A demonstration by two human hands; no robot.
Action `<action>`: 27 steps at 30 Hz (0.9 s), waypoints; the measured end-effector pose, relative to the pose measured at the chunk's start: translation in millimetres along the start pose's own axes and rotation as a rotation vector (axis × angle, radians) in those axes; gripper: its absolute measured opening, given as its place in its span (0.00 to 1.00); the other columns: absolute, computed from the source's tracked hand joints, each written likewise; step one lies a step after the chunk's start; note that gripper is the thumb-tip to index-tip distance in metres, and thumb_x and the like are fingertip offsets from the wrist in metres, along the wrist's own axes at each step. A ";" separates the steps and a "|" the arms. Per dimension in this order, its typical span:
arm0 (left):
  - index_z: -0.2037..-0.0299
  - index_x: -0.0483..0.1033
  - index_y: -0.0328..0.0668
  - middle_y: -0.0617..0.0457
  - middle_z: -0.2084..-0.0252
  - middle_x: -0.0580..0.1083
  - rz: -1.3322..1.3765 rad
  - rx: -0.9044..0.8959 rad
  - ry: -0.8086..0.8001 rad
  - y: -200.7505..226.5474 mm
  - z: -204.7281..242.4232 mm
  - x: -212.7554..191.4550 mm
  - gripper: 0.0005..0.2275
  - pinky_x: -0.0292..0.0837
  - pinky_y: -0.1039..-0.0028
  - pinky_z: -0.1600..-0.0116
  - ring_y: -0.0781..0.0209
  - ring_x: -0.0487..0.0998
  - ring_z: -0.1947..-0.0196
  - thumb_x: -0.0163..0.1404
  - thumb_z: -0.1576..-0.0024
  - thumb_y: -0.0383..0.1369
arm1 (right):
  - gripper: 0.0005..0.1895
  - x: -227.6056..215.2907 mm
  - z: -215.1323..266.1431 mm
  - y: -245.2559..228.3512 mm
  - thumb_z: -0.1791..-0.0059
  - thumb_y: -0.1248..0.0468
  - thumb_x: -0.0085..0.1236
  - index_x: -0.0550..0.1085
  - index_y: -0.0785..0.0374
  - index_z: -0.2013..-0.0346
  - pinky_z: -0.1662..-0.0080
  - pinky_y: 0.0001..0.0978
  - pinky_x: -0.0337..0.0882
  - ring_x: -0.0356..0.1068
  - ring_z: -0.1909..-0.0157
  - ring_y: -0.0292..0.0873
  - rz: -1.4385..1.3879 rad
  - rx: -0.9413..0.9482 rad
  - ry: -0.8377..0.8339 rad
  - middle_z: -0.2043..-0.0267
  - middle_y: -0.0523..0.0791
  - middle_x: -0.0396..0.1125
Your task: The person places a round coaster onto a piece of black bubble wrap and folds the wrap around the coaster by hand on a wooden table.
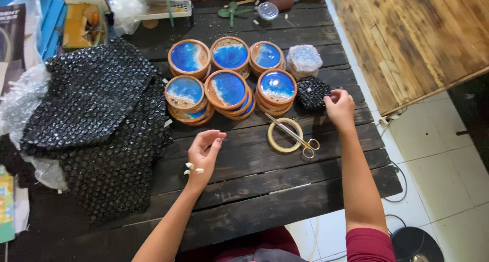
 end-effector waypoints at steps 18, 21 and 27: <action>0.66 0.75 0.60 0.68 0.68 0.72 -1.111 0.733 0.590 71.0 3.9 -103.5 0.10 0.62 0.75 0.56 0.66 0.71 0.60 0.47 0.52 0.28 | 0.15 -50.8 202.5 -354.7 0.61 0.74 0.51 0.73 0.58 0.61 0.56 0.34 0.67 0.65 0.57 0.48 -0.706 -0.859 -0.243 0.61 0.45 0.62; 0.65 0.73 0.55 0.64 0.63 0.71 -1.161 0.700 0.740 78.5 12.6 -119.2 0.08 0.63 0.69 0.53 0.59 0.69 0.56 0.47 0.51 0.27 | 0.19 -47.6 204.6 -408.4 0.61 0.74 0.51 0.72 0.58 0.57 0.56 0.38 0.67 0.65 0.57 0.50 -0.721 -0.958 -0.260 0.59 0.47 0.62; 0.68 0.71 0.52 0.62 0.62 0.69 -1.227 0.545 0.785 59.2 15.8 -124.9 0.05 0.58 0.61 0.47 0.55 0.67 0.51 0.48 0.54 0.31 | 0.16 -19.1 208.4 -488.8 0.59 0.70 0.46 0.71 0.58 0.57 0.50 0.36 0.61 0.59 0.47 0.50 -0.513 -1.231 -0.046 0.42 0.46 0.58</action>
Point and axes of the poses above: each hand's wrist, its own z-axis away from the middle knuckle, its own x-axis out of the palm, y = z × x, the point moved 3 cm from there along -z, towards the middle knuckle
